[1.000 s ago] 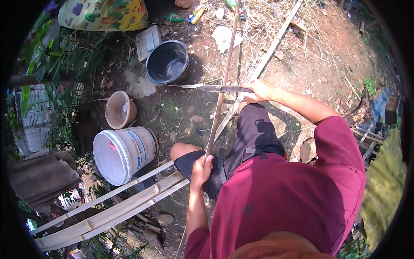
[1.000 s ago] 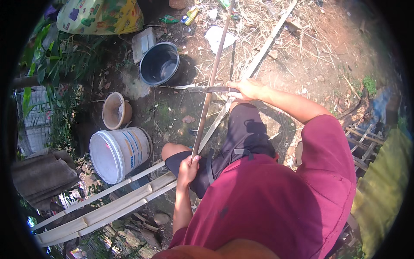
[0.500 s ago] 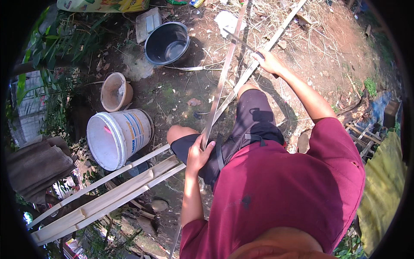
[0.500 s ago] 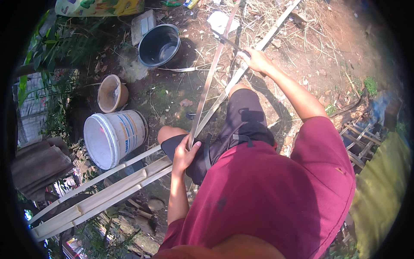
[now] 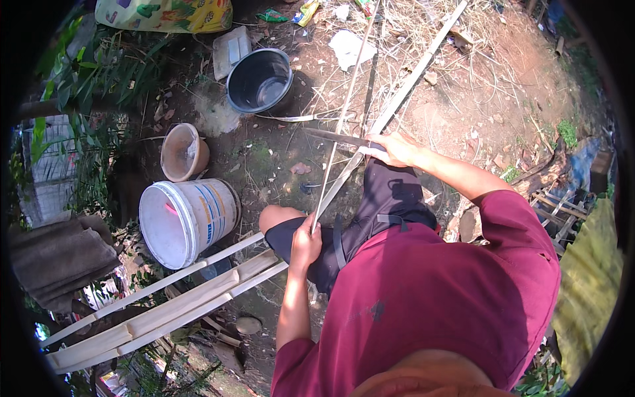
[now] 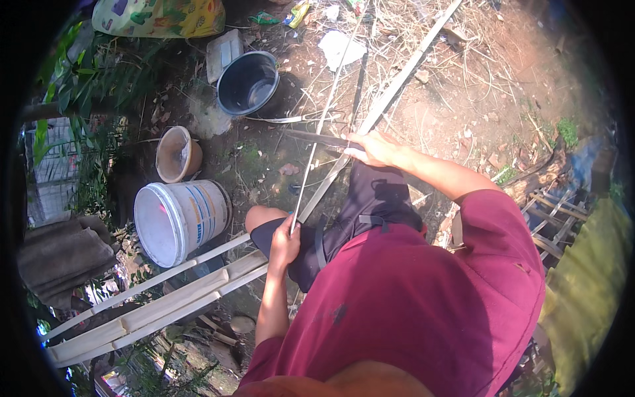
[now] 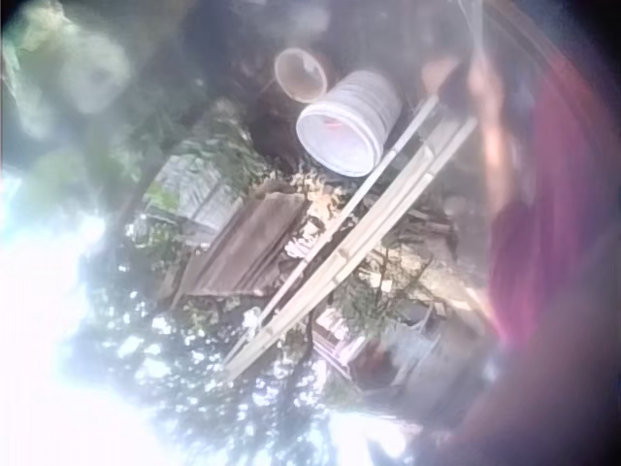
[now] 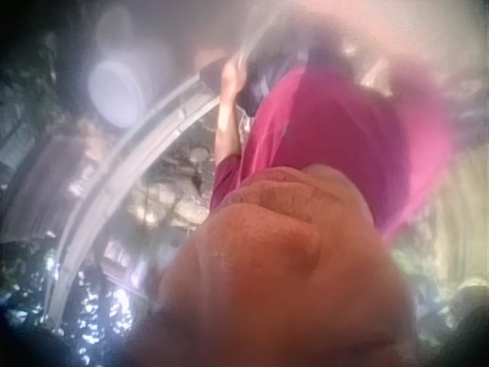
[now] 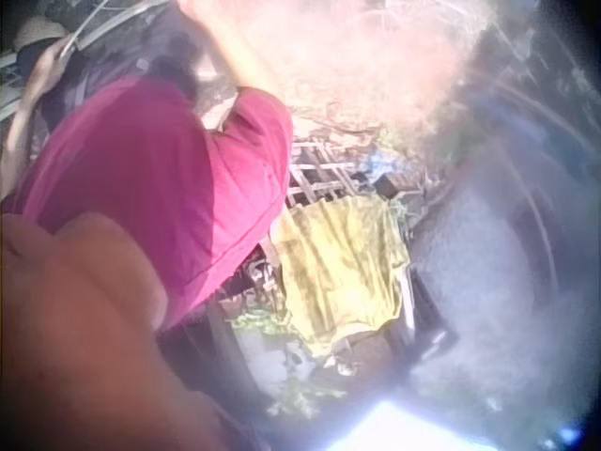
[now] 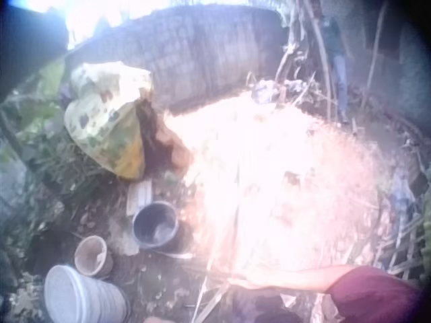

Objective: The person selects long bamboo poles from a pile, carries them to a work area, and uses a machete to split them into thin strips. The person repeatedly strikes the bamboo to separate the layers and discards the offcuts.

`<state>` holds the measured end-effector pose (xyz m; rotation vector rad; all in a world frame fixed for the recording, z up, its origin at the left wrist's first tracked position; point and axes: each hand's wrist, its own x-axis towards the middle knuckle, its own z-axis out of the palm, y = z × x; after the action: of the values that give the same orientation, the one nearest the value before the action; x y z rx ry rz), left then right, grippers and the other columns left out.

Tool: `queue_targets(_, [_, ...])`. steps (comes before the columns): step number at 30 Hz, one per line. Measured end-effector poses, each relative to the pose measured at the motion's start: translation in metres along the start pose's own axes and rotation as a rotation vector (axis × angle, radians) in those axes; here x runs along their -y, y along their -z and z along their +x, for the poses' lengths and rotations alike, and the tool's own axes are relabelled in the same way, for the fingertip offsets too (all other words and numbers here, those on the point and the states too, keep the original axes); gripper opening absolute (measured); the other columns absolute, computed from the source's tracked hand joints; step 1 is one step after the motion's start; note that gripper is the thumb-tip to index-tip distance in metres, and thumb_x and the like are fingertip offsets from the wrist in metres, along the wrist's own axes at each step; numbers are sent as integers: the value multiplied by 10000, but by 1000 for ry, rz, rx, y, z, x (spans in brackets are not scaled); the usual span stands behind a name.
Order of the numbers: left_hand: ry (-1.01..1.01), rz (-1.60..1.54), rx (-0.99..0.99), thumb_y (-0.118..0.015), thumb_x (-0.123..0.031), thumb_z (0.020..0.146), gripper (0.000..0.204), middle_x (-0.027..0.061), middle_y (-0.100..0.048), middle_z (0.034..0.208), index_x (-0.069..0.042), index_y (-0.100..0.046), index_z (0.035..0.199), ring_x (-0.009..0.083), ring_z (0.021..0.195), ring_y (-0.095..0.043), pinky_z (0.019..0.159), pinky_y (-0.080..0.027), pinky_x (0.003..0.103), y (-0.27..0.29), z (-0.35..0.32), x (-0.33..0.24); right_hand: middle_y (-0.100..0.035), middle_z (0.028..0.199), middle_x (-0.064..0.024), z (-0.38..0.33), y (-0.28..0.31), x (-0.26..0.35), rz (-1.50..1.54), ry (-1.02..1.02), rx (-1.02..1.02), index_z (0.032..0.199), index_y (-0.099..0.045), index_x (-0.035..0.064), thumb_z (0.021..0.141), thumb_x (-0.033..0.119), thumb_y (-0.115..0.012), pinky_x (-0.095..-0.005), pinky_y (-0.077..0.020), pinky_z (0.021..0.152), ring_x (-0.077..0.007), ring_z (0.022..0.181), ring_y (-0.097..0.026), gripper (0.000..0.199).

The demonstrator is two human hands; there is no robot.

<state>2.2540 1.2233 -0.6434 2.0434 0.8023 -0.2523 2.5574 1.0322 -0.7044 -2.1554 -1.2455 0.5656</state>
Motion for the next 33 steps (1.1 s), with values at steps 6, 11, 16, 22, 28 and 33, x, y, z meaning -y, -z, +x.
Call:
queue_targets(6, [14, -74, 46, -555, -144, 1001, 371, 222, -698, 1174, -3, -585, 1343, 234, 1153, -650, 995, -462, 332, 18, -43, 24, -704, 1040, -231, 76, 49, -176, -222, -481, -163, 1277, -604, 158, 994, 484, -528, -523, -528, 862, -450, 990, -665, 438])
queue_targets(11, [105, -63, 141, -597, -295, 1022, 381, 90, -706, 827, 22, -655, 1225, 140, 798, -666, 750, -525, 291, 12, -43, 51, -695, 1043, -259, 100, 81, -127, -180, -487, -220, 1238, -598, 91, 999, 497, -508, -529, -512, 881, -457, 1023, -653, 480])
queue_targets(16, [403, -464, 299, -539, -398, 1043, 424, 20, -579, 634, 5, -661, 1089, 109, 535, -581, 498, -495, 254, 9, -10, 25, -691, 982, -257, 15, 17, -3, -2, -232, 53, 1267, -587, 58, 1000, 459, -527, -519, -519, 835, -463, 977, -656, 485])
queue_targets(22, [352, -500, 313, -514, -375, 1058, 398, -5, -485, 564, -8, -624, 949, 79, 426, -409, 385, -332, 257, 9, -16, 33, -666, 725, -190, -30, -46, -8, -28, 10, -54, 1230, -620, 137, 963, 547, -551, -491, -566, 742, -402, 782, -697, 494])
queue_targets(28, [310, -589, 300, -524, -347, 1060, 378, -26, -443, 551, -10, -622, 920, 55, 415, -367, 375, -280, 238, 4, -20, 59, -712, 1005, -202, -25, -36, -8, -76, 187, 25, 1274, -634, 174, 960, 422, -624, -497, -570, 791, -455, 892, -679, 401])
queue_targets(33, [366, -498, 325, -520, -359, 1060, 391, -29, -446, 542, -10, -636, 927, 54, 400, -363, 363, -277, 240, 27, -68, 48, -709, 978, -223, 27, 13, -93, -74, -285, -92, 1268, -620, 89, 975, 465, -575, -509, -553, 780, -426, 905, -691, 480])
